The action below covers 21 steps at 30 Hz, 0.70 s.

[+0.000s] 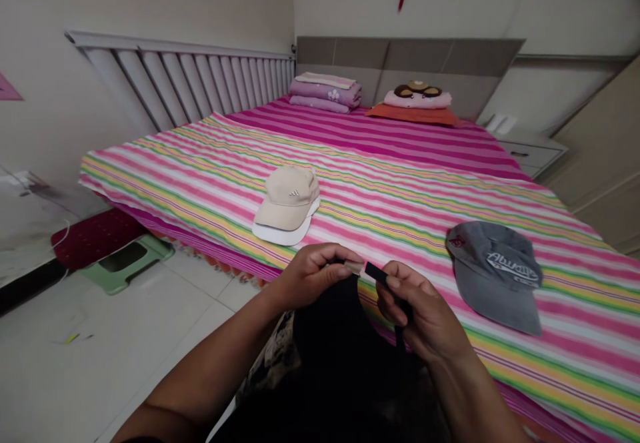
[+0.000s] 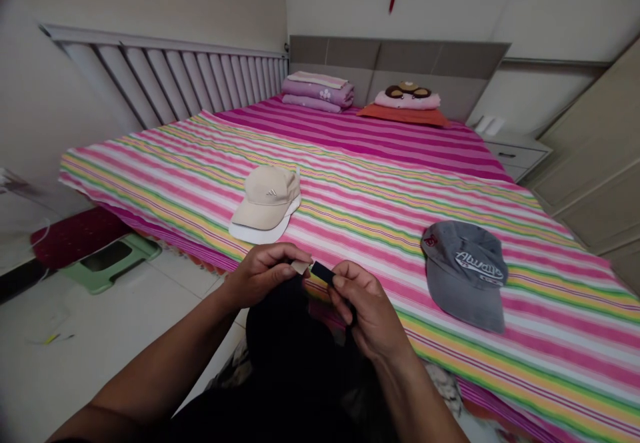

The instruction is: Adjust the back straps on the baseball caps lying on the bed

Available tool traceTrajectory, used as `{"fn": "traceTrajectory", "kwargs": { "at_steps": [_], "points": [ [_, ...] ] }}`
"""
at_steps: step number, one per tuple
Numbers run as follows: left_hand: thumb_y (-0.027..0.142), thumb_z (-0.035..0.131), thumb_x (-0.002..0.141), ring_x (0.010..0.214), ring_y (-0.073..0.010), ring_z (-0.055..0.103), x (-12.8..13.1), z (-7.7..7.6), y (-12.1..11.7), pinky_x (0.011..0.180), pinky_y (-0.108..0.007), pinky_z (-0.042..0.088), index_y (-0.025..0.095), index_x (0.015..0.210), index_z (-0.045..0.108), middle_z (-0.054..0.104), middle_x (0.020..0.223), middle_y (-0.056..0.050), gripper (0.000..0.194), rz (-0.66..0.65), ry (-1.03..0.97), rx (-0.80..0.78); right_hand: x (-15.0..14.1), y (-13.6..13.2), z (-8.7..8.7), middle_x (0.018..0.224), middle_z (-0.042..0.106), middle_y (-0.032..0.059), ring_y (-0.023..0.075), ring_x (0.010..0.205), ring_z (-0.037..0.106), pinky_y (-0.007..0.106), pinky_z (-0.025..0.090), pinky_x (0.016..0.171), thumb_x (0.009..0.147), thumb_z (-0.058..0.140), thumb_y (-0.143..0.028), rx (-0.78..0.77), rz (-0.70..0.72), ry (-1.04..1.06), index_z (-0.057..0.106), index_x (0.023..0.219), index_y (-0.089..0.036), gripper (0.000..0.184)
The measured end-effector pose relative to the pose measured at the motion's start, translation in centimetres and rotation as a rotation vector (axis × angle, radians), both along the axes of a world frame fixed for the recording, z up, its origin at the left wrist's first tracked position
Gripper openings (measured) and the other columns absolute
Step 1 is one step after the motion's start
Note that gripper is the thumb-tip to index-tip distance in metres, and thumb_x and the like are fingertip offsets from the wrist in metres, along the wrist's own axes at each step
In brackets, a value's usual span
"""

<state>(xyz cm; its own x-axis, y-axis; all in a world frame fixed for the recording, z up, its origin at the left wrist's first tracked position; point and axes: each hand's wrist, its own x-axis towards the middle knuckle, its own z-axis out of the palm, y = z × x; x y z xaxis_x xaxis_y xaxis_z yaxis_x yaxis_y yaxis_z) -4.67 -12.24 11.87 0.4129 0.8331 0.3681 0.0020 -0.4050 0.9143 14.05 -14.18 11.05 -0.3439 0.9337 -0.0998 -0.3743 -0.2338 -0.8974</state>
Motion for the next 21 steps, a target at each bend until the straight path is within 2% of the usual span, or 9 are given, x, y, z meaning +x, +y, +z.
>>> {"fn": "traceTrajectory", "kwargs": {
  "at_steps": [3,5,14,21],
  "points": [
    [0.037,0.061,0.076,0.069,-0.0106,0.060,0.4,-0.7,-0.2,0.066,-0.021,0.046,0.013,0.091,0.064,0.067,0.078,-0.005,0.028,-0.039,-0.240,-0.351,-0.2,0.1,0.1,0.044,0.043,-0.0068,0.0021,0.035,0.027,0.017,0.020,0.039,0.071,0.064,-0.028,-0.021,0.010,0.034,0.054,0.065,-0.016,0.017],
    [0.037,0.064,0.073,0.067,-0.0095,0.060,0.6,-1.0,-0.2,0.065,-0.020,0.045,0.014,0.090,0.066,0.067,0.078,-0.004,0.029,-0.040,-0.325,-0.446,-0.3,0.1,0.2,0.044,0.043,-0.0068,0.0023,0.035,0.027,0.016,0.021,0.039,0.071,0.063,-0.028,-0.024,0.012,0.041,0.054,0.065,-0.017,0.016],
    [0.034,0.068,0.070,0.068,-0.0089,0.061,0.8,-0.8,-0.4,0.066,-0.019,0.045,0.016,0.087,0.068,0.068,0.076,-0.002,0.025,-0.025,-0.373,-0.465,-0.9,-0.3,1.1,0.041,0.041,-0.0070,0.0036,0.034,0.029,0.016,0.026,0.037,0.071,0.063,-0.028,-0.024,0.044,0.082,0.053,0.062,-0.017,0.017],
    [0.032,0.068,0.070,0.069,-0.0095,0.061,0.5,-0.6,-0.4,0.065,-0.018,0.045,0.016,0.090,0.068,0.069,0.079,-0.003,0.026,-0.006,-0.303,-0.389,-1.1,-0.2,1.2,0.035,0.038,-0.0076,0.0052,0.034,0.029,0.017,0.030,0.039,0.070,0.064,-0.028,-0.070,0.081,0.096,0.051,0.062,-0.018,0.018]
  ]
}}
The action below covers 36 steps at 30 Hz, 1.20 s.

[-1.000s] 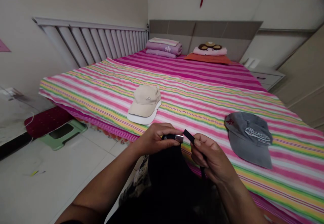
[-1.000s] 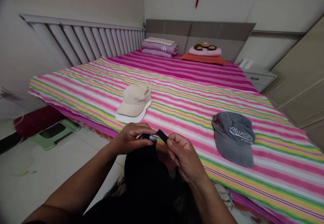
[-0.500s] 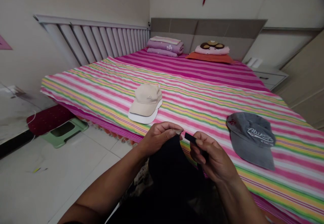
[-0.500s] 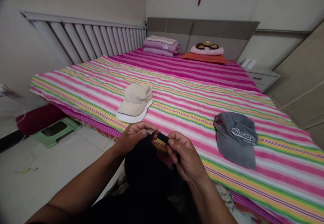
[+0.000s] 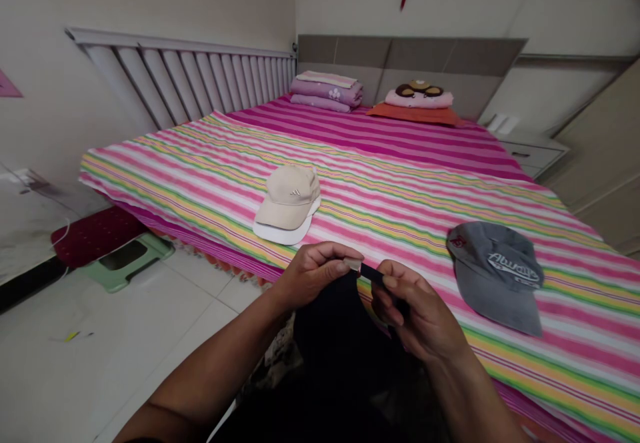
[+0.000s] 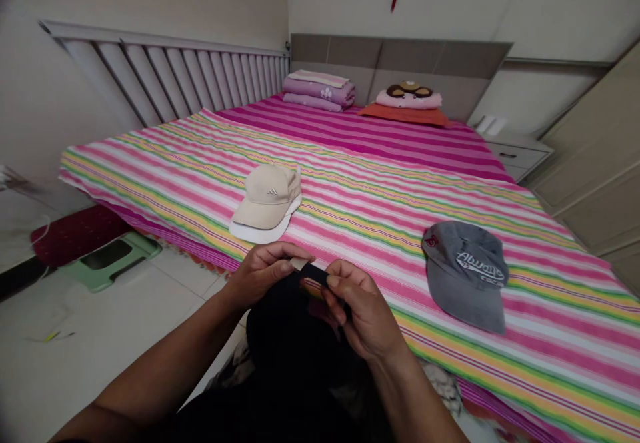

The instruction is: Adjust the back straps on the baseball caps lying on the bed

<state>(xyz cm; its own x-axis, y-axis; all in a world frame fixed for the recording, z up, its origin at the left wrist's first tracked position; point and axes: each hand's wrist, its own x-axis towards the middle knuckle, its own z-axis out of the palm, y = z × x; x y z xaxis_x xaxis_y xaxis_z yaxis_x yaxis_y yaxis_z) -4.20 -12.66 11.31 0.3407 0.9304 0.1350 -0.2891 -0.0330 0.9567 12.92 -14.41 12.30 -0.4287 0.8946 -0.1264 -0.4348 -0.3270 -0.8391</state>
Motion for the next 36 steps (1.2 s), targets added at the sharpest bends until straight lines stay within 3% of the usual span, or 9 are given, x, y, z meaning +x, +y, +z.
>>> {"fn": "traceTrajectory", "kwargs": {
  "at_steps": [6,15,19,36],
  "points": [
    [0.034,0.063,0.073,0.070,-0.0109,0.061,-0.3,0.3,-0.1,0.065,-0.020,0.046,0.014,0.094,0.067,0.068,0.081,-0.005,0.029,0.004,0.107,0.133,0.0,-0.2,0.0,0.038,0.040,-0.0072,0.0044,0.035,0.029,0.017,0.031,0.040,0.069,0.065,-0.028,0.005,-0.014,-0.009,0.052,0.061,-0.017,0.019],
    [0.024,0.054,0.081,0.088,-0.0152,0.062,-0.8,0.6,-0.2,0.078,-0.024,0.047,0.015,0.104,0.063,0.067,0.096,-0.008,0.026,0.134,0.342,0.580,-0.4,-0.5,-0.2,0.039,0.041,-0.0071,0.0042,0.035,0.029,0.017,0.028,0.039,0.071,0.065,-0.030,0.012,-0.012,-0.044,0.053,0.063,-0.017,0.019],
    [0.020,0.053,0.082,0.090,-0.0152,0.062,-0.8,1.0,-0.4,0.080,-0.025,0.046,0.016,0.107,0.061,0.068,0.093,-0.008,0.027,0.164,0.394,0.743,-0.5,-0.6,-0.4,0.039,0.041,-0.0071,0.0034,0.036,0.029,0.016,0.025,0.038,0.071,0.066,-0.030,0.032,-0.023,-0.052,0.054,0.062,-0.017,0.020],
    [0.021,0.055,0.081,0.087,-0.0157,0.062,-0.2,0.9,-0.9,0.076,-0.026,0.048,0.019,0.111,0.060,0.068,0.091,-0.007,0.030,0.218,0.388,0.827,-1.0,-1.0,-1.1,0.039,0.039,-0.0080,0.0054,0.035,0.026,0.019,0.016,0.035,0.069,0.068,-0.036,0.012,-0.051,-0.058,0.052,0.065,-0.018,0.024]
  ]
}}
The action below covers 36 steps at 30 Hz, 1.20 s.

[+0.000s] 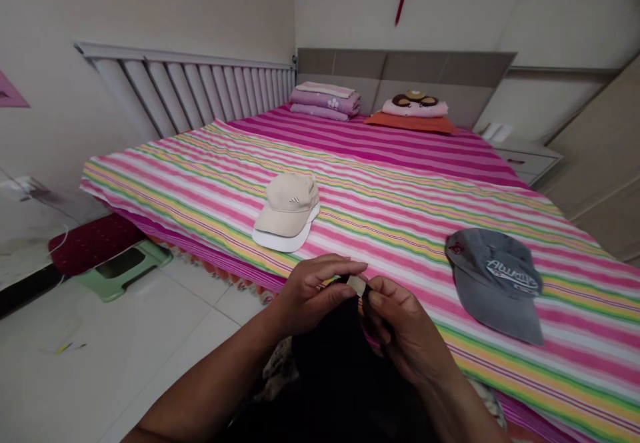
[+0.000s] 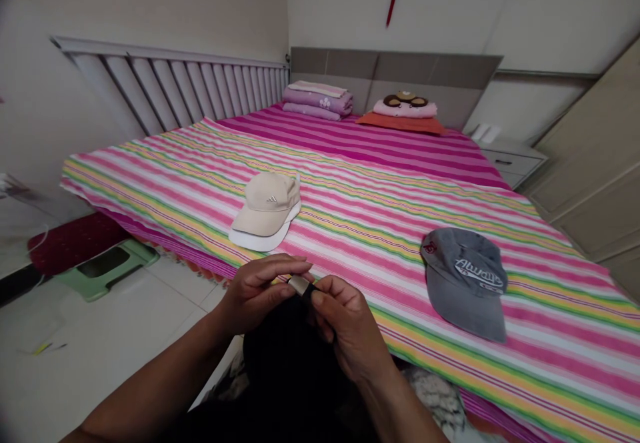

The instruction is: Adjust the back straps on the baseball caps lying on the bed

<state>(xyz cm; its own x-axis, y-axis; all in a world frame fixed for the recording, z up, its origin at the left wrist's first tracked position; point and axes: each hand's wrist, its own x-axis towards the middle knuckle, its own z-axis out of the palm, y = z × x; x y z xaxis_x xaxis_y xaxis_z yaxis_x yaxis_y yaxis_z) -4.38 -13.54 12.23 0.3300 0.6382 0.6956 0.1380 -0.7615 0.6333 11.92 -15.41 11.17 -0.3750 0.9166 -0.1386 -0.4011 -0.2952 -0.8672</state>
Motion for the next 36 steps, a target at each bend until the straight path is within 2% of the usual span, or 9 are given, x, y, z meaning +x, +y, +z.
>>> {"fn": "traceTrajectory", "kwargs": {
  "at_steps": [6,10,14,17,22,25,28,32,36],
  "points": [
    [0.024,0.061,0.077,0.084,-0.0160,0.063,-0.2,-0.5,-0.2,0.077,-0.027,0.049,0.018,0.111,0.060,0.068,0.095,-0.008,0.035,-0.006,-0.032,-0.140,-0.3,-0.1,-0.3,0.039,0.040,-0.0082,0.0051,0.035,0.025,0.019,0.017,0.036,0.067,0.069,-0.036,-0.015,-0.028,0.014,0.050,0.062,-0.018,0.026],
    [0.025,0.068,0.071,0.087,-0.0176,0.062,-0.3,-1.0,-0.2,0.078,-0.027,0.048,0.017,0.111,0.060,0.067,0.094,-0.009,0.042,-0.054,-0.057,-0.217,-0.5,-0.2,-0.2,0.038,0.038,-0.0084,0.0052,0.036,0.027,0.018,0.018,0.037,0.068,0.068,-0.034,-0.011,-0.063,0.045,0.049,0.061,-0.018,0.025],
    [0.024,0.069,0.069,0.089,-0.0188,0.061,-0.1,-1.3,-0.1,0.083,-0.031,0.047,0.015,0.098,0.064,0.067,0.090,-0.009,0.031,-0.056,-0.116,-0.331,-0.6,-0.3,-0.3,0.040,0.039,-0.0083,0.0048,0.036,0.026,0.018,0.018,0.037,0.068,0.068,-0.034,-0.029,-0.080,0.042,0.049,0.061,-0.018,0.025],
    [0.023,0.069,0.069,0.083,-0.0166,0.061,0.1,-1.3,-0.1,0.084,-0.033,0.047,0.014,0.092,0.064,0.066,0.086,-0.007,0.025,-0.083,-0.142,-0.320,-0.7,-0.4,-0.2,0.041,0.039,-0.0085,0.0042,0.036,0.026,0.017,0.018,0.037,0.067,0.069,-0.034,-0.039,-0.083,0.035,0.048,0.061,-0.018,0.027],
    [0.019,0.068,0.069,0.083,-0.0156,0.059,0.1,-1.4,0.1,0.086,-0.034,0.044,0.015,0.092,0.064,0.063,0.086,-0.006,0.023,-0.129,-0.131,-0.242,-0.6,-0.7,0.2,0.045,0.042,-0.0074,0.0046,0.035,0.026,0.019,0.017,0.035,0.070,0.065,-0.037,-0.028,-0.054,0.024,0.050,0.065,-0.019,0.024],
    [0.016,0.067,0.069,0.082,-0.0147,0.057,-0.1,-1.5,0.1,0.085,-0.033,0.044,0.015,0.092,0.063,0.061,0.085,-0.005,0.024,-0.153,-0.155,-0.267,-0.2,-0.7,0.4,0.052,0.050,-0.0047,0.0071,0.039,0.035,0.019,0.024,0.038,0.072,0.061,-0.042,0.023,-0.045,0.032,0.053,0.075,-0.020,0.023],
    [0.016,0.067,0.069,0.083,-0.0141,0.056,-0.2,-1.6,-0.1,0.080,-0.029,0.044,0.016,0.092,0.062,0.060,0.085,-0.005,0.023,-0.178,-0.201,-0.335,0.1,-0.6,0.2,0.053,0.052,-0.0029,0.0089,0.045,0.041,0.020,0.030,0.043,0.070,0.063,-0.037,0.050,-0.017,0.008,0.054,0.071,-0.019,0.021],
    [0.018,0.067,0.069,0.080,-0.0124,0.055,-0.1,-1.4,-0.3,0.072,-0.024,0.044,0.016,0.092,0.062,0.058,0.086,-0.004,0.023,-0.221,-0.208,-0.418,0.0,-0.7,0.0,0.048,0.047,-0.0046,0.0071,0.043,0.036,0.019,0.026,0.041,0.069,0.066,-0.030,0.029,-0.024,-0.006,0.053,0.064,-0.018,0.019],
    [0.019,0.068,0.069,0.079,-0.0127,0.055,-0.2,-1.3,-0.2,0.072,-0.024,0.043,0.015,0.091,0.063,0.059,0.084,-0.004,0.023,-0.199,-0.144,-0.414,-0.4,-0.8,0.2,0.049,0.046,-0.0051,0.0063,0.042,0.035,0.017,0.025,0.041,0.069,0.067,-0.029,0.016,-0.035,0.028,0.055,0.066,-0.018,0.016]
  ]
}}
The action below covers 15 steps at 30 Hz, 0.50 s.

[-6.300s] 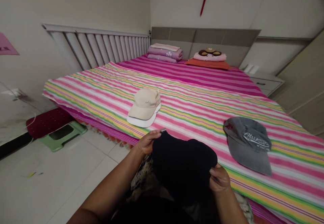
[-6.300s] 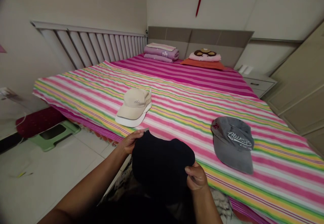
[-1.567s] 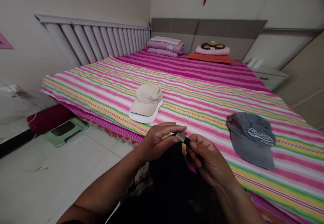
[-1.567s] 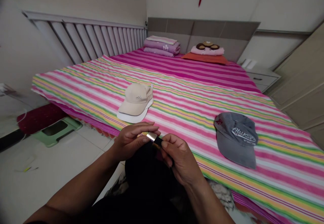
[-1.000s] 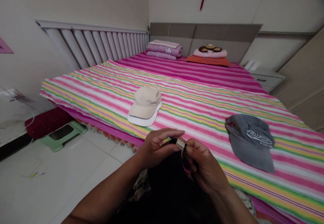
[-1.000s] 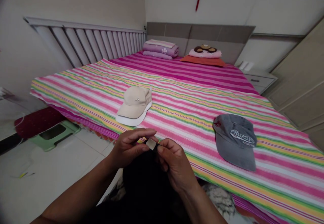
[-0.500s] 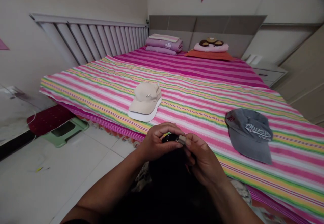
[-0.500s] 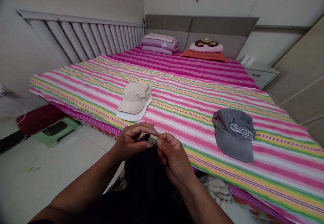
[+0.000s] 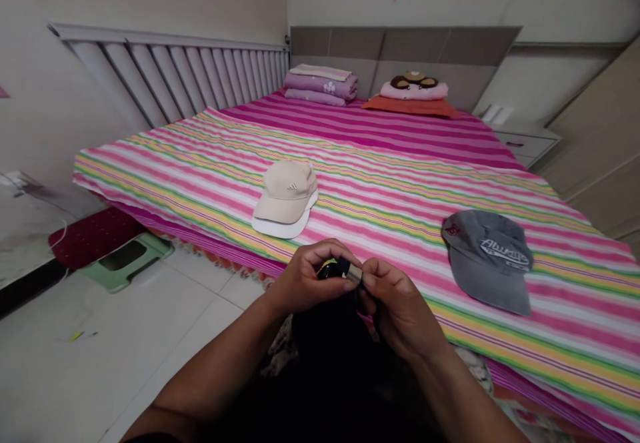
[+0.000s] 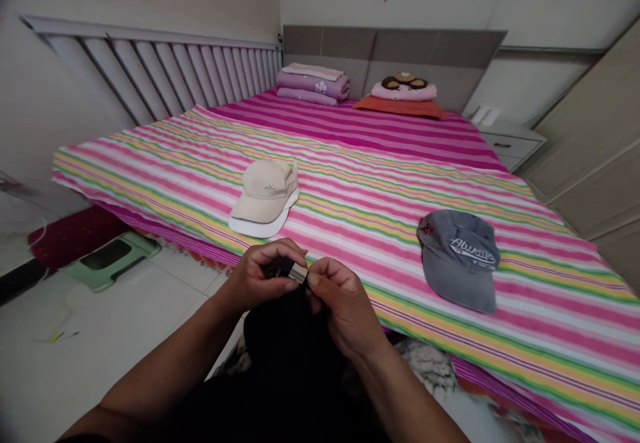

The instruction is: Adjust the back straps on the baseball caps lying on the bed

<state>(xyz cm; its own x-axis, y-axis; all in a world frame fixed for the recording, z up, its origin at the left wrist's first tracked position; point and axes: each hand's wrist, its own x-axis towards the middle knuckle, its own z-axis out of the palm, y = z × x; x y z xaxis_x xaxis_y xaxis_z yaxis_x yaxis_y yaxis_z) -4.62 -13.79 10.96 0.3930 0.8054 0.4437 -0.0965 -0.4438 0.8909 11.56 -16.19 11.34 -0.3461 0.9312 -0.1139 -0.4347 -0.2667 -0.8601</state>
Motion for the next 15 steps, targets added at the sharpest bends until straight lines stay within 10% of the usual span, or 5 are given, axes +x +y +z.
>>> {"fn": "traceTrajectory", "kwargs": {
  "at_steps": [15],
  "points": [
    [0.023,0.067,0.070,0.078,-0.0140,0.056,-0.16,0.71,0.08,0.072,-0.026,0.044,0.015,0.092,0.066,0.060,0.084,-0.005,0.023,0.011,0.043,0.037,-0.22,0.62,0.28,0.054,0.051,-0.0068,0.0043,0.043,0.045,0.014,0.032,0.042,0.058,0.073,-0.016,-0.045,-0.034,0.086,0.049,0.066,-0.018,0.026]
  ]
}}
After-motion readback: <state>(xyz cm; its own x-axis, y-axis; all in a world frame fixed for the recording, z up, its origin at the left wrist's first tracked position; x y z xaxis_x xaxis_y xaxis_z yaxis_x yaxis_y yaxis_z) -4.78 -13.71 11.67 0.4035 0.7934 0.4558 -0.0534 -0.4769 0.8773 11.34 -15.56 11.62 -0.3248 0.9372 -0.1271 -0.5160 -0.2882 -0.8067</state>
